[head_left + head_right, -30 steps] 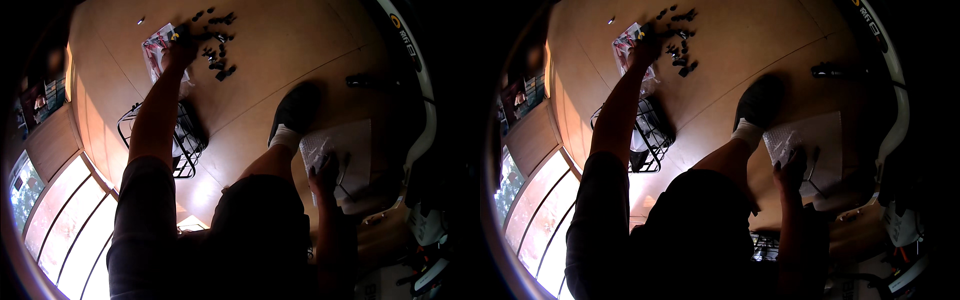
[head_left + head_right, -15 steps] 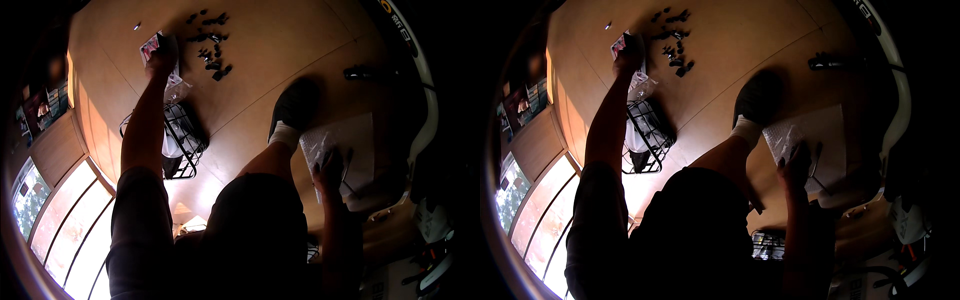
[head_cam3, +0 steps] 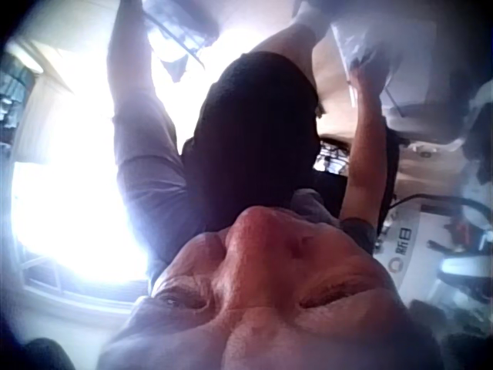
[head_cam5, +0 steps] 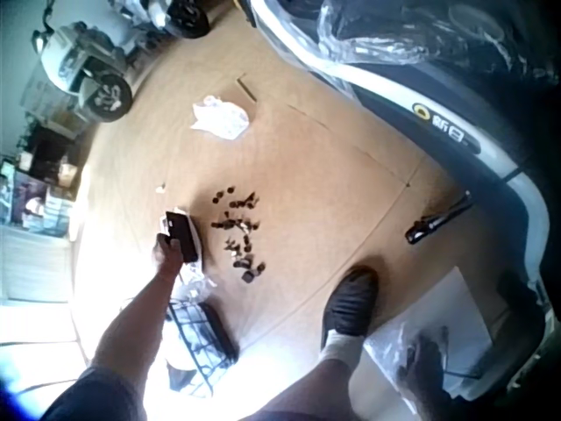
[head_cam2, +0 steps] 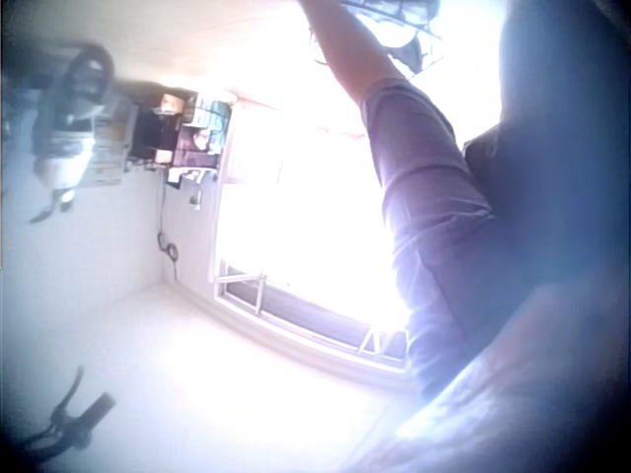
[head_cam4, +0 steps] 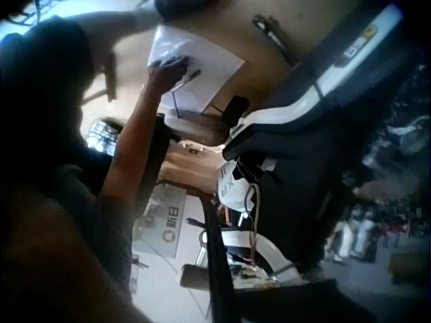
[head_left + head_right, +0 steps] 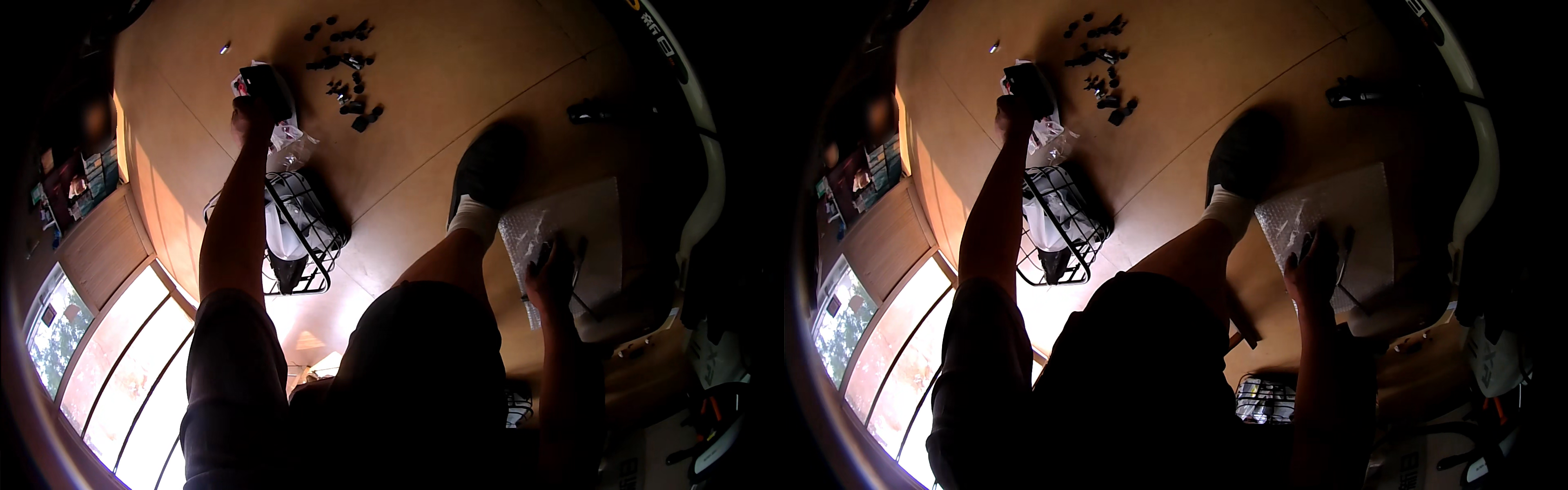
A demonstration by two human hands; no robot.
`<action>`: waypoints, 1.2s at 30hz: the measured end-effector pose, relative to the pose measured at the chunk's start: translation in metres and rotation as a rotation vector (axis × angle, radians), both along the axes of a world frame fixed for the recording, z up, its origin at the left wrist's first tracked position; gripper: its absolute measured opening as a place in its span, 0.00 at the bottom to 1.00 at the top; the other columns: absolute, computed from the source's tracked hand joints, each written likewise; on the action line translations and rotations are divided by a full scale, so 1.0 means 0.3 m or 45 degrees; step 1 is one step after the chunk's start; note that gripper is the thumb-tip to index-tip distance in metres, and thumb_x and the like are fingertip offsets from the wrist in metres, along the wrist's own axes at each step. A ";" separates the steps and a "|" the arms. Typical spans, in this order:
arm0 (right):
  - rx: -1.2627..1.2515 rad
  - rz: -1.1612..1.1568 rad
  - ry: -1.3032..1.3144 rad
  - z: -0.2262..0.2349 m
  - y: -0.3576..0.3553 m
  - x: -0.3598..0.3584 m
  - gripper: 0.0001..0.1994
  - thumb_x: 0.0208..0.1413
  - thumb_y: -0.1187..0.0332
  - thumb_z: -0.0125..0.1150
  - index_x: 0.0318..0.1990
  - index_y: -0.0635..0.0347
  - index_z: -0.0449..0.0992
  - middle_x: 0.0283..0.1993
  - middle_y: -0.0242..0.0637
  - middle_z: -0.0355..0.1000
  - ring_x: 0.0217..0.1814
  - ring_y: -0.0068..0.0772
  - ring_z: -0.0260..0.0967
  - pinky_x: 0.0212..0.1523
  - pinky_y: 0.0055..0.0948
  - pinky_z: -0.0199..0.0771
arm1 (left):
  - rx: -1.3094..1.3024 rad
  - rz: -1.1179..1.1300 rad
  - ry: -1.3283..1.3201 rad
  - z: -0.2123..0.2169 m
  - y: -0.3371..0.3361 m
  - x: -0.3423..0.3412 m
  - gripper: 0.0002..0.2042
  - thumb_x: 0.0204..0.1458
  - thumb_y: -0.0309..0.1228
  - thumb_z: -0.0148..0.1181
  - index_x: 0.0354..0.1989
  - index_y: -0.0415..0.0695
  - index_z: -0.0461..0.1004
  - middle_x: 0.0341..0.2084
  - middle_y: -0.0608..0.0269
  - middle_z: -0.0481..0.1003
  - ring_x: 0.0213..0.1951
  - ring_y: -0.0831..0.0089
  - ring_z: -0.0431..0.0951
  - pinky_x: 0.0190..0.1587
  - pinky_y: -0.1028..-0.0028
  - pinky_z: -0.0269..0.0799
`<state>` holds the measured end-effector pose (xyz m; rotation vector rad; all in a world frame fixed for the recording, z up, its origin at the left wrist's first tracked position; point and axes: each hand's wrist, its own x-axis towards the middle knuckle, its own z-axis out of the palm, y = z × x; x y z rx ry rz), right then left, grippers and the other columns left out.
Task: The person assembles a scooter by unpacking parts, attaching a rearview mirror, and using a wrench to tighten bolts on the scooter's body. The person handles small hardware, a mirror, and a wrench while working on the scooter in a workshop.
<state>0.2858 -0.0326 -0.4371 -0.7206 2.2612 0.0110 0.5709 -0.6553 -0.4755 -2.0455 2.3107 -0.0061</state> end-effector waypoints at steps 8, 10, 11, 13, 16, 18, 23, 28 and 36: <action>0.067 -0.025 0.004 0.013 -0.028 0.011 0.45 0.54 0.64 0.69 0.76 0.63 0.50 0.71 0.63 0.57 0.68 0.65 0.62 0.68 0.52 0.66 | 0.174 -0.095 -0.180 0.029 0.019 -0.063 0.23 0.58 0.50 0.53 0.47 0.44 0.80 0.45 0.44 0.81 0.48 0.46 0.82 0.52 0.50 0.78; 0.054 -0.017 0.002 0.009 -0.027 0.010 0.46 0.54 0.64 0.69 0.76 0.63 0.49 0.71 0.62 0.56 0.68 0.64 0.62 0.68 0.52 0.66 | 0.132 -0.095 -0.150 0.040 0.034 -0.068 0.22 0.57 0.50 0.54 0.46 0.45 0.81 0.44 0.46 0.82 0.47 0.48 0.83 0.51 0.51 0.78; 0.049 -0.013 0.002 0.008 -0.027 0.009 0.46 0.54 0.63 0.69 0.76 0.63 0.49 0.71 0.62 0.56 0.68 0.64 0.62 0.68 0.52 0.66 | 0.113 -0.096 -0.133 0.050 0.045 -0.077 0.21 0.56 0.50 0.55 0.45 0.46 0.82 0.44 0.47 0.82 0.47 0.48 0.83 0.50 0.52 0.78; 0.055 -0.016 -0.004 0.012 -0.029 0.008 0.46 0.54 0.63 0.69 0.77 0.63 0.49 0.71 0.62 0.56 0.69 0.64 0.61 0.69 0.52 0.66 | 0.148 -0.158 -0.100 0.059 0.076 -0.104 0.21 0.56 0.51 0.56 0.44 0.47 0.81 0.44 0.49 0.82 0.47 0.49 0.83 0.49 0.53 0.79; 0.044 -0.019 0.022 0.011 -0.025 0.018 0.46 0.54 0.63 0.69 0.77 0.63 0.49 0.71 0.63 0.56 0.69 0.64 0.61 0.69 0.52 0.65 | 0.207 -0.252 -0.092 0.069 0.113 -0.167 0.23 0.56 0.54 0.58 0.45 0.47 0.82 0.44 0.50 0.83 0.48 0.51 0.83 0.50 0.54 0.78; 0.027 -0.009 0.026 0.005 -0.026 0.018 0.46 0.54 0.63 0.69 0.77 0.63 0.49 0.71 0.63 0.56 0.69 0.65 0.61 0.69 0.52 0.65 | 0.212 -0.282 -0.129 0.073 0.141 -0.188 0.21 0.57 0.53 0.59 0.43 0.46 0.80 0.46 0.50 0.82 0.49 0.51 0.82 0.50 0.55 0.79; 0.011 -0.003 0.042 -0.010 -0.010 0.021 0.46 0.54 0.63 0.69 0.76 0.63 0.49 0.71 0.63 0.56 0.69 0.65 0.60 0.69 0.52 0.65 | 0.290 -0.331 -0.179 0.046 0.148 -0.230 0.26 0.58 0.56 0.59 0.49 0.44 0.78 0.48 0.49 0.81 0.52 0.50 0.81 0.52 0.53 0.78; 0.028 0.007 0.039 -0.008 -0.014 0.021 0.46 0.54 0.62 0.69 0.77 0.63 0.50 0.71 0.63 0.56 0.69 0.65 0.60 0.69 0.53 0.66 | 0.338 -0.340 -0.110 0.018 0.148 -0.232 0.28 0.58 0.56 0.59 0.53 0.43 0.77 0.48 0.49 0.81 0.52 0.49 0.81 0.53 0.54 0.78; 0.038 0.014 0.098 -0.012 -0.007 0.031 0.46 0.53 0.62 0.69 0.76 0.65 0.50 0.71 0.63 0.56 0.68 0.65 0.61 0.67 0.52 0.68 | 0.629 -0.425 0.374 0.022 0.261 -0.474 0.20 0.57 0.48 0.63 0.50 0.48 0.79 0.44 0.51 0.83 0.47 0.53 0.83 0.51 0.56 0.79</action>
